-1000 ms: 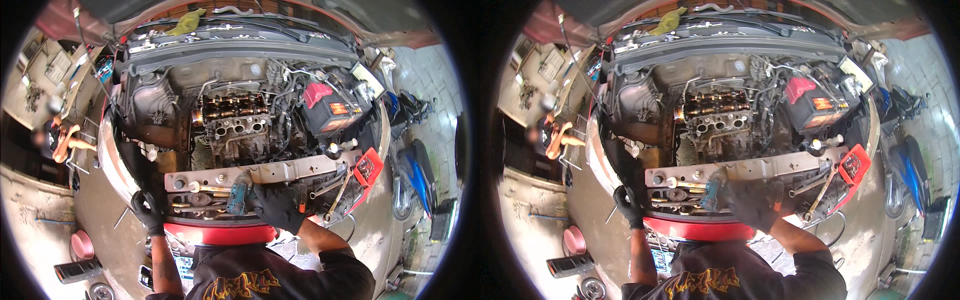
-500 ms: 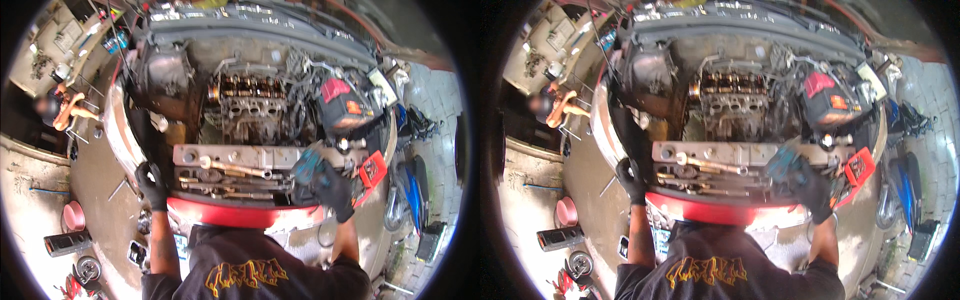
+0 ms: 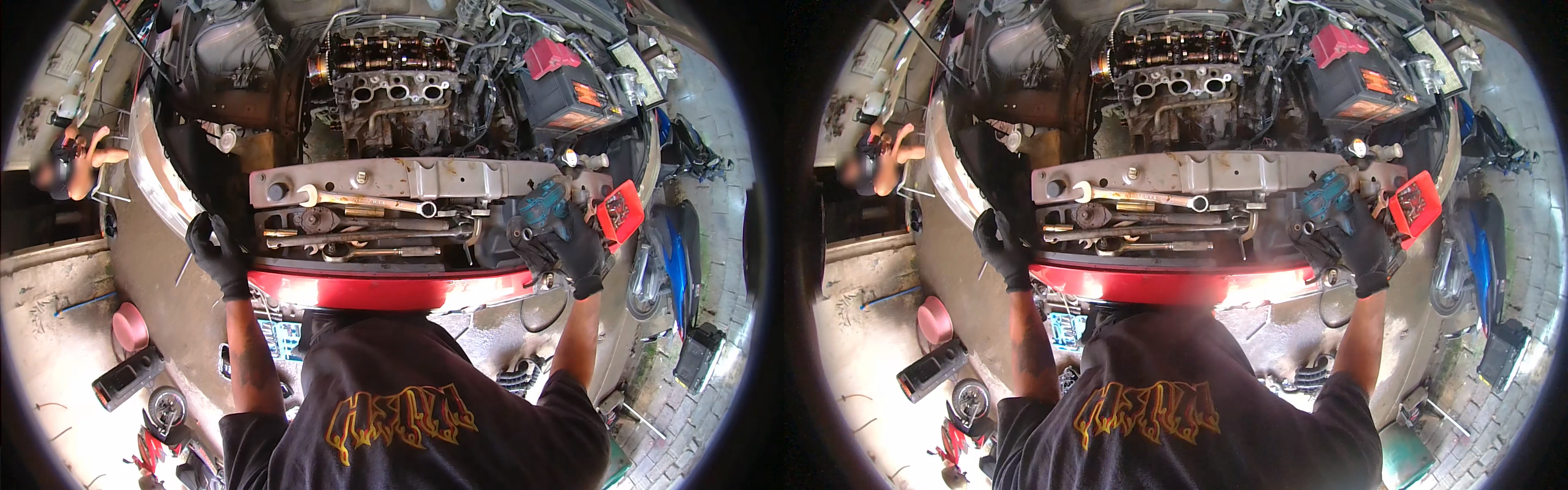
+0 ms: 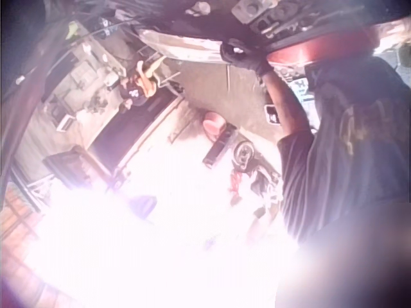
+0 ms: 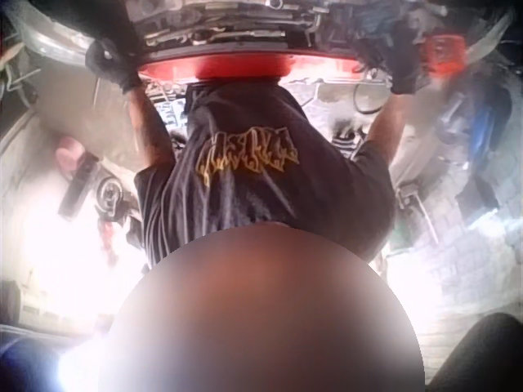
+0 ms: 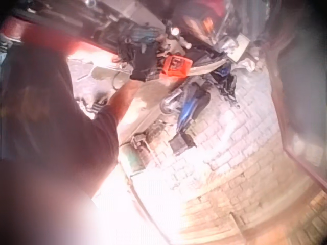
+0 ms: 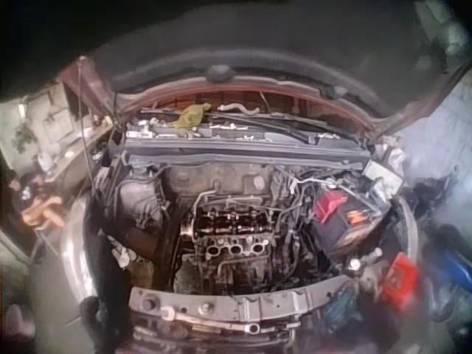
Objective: The person works on a car engine with the hood open, using a power impact wrench to remove bolts from the engine block. They handle various tools and engine components while another person sits nearby.
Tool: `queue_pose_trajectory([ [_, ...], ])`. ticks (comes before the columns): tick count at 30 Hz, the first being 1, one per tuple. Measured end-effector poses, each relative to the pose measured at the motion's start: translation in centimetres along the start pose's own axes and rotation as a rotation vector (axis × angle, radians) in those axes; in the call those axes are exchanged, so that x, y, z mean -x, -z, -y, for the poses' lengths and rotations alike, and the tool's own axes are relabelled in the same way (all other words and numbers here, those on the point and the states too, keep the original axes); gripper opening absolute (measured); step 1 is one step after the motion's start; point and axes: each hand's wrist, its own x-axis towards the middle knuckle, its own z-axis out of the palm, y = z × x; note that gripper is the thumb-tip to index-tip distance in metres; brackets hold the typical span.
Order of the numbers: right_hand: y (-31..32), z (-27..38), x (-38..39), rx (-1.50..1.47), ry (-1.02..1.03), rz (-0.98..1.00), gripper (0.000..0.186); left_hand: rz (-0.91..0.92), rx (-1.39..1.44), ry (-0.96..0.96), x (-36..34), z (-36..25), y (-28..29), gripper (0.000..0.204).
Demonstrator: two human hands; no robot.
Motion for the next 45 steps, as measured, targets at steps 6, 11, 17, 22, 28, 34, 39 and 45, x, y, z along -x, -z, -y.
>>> queue_pose_trajectory([
  [6,2.4,2.4,-1.0,0.281,0.021,0.065,0.065,-0.006,-0.048,-0.043,0.1,0.5,-0.1,0.027],
  [11,0.6,9.4,-1.4,0.041,0.342,-0.098,0.047,-0.013,-0.002,0.013,0.3,0.4,-0.2,0.025],
  [17,-6.5,17.3,-0.3,-0.034,0.660,0.284,0.047,0.009,-0.039,-0.126,-0.4,-1.7,0.2,0.020],
  [22,-7.4,19.1,-0.8,0.032,0.693,0.168,0.048,0.515,0.026,-0.258,0.8,-7.5,1.8,0.025],
  [28,-8.3,19.2,-1.0,0.207,0.678,0.187,0.060,0.724,-0.151,-0.340,1.0,-10.9,1.5,0.040],
  [34,-9.0,18.6,-2.2,0.161,0.697,0.253,0.063,0.859,-0.077,-0.379,-1.8,-10.6,1.3,0.034],
  [39,-8.4,18.0,-2.7,-0.068,0.735,0.258,0.061,0.922,-0.021,-0.351,-3.6,-12.3,1.8,0.028],
  [45,-7.9,17.7,-2.6,-0.183,0.715,0.282,0.063,0.864,0.061,-0.491,-6.8,-15.6,1.7,0.027],
])
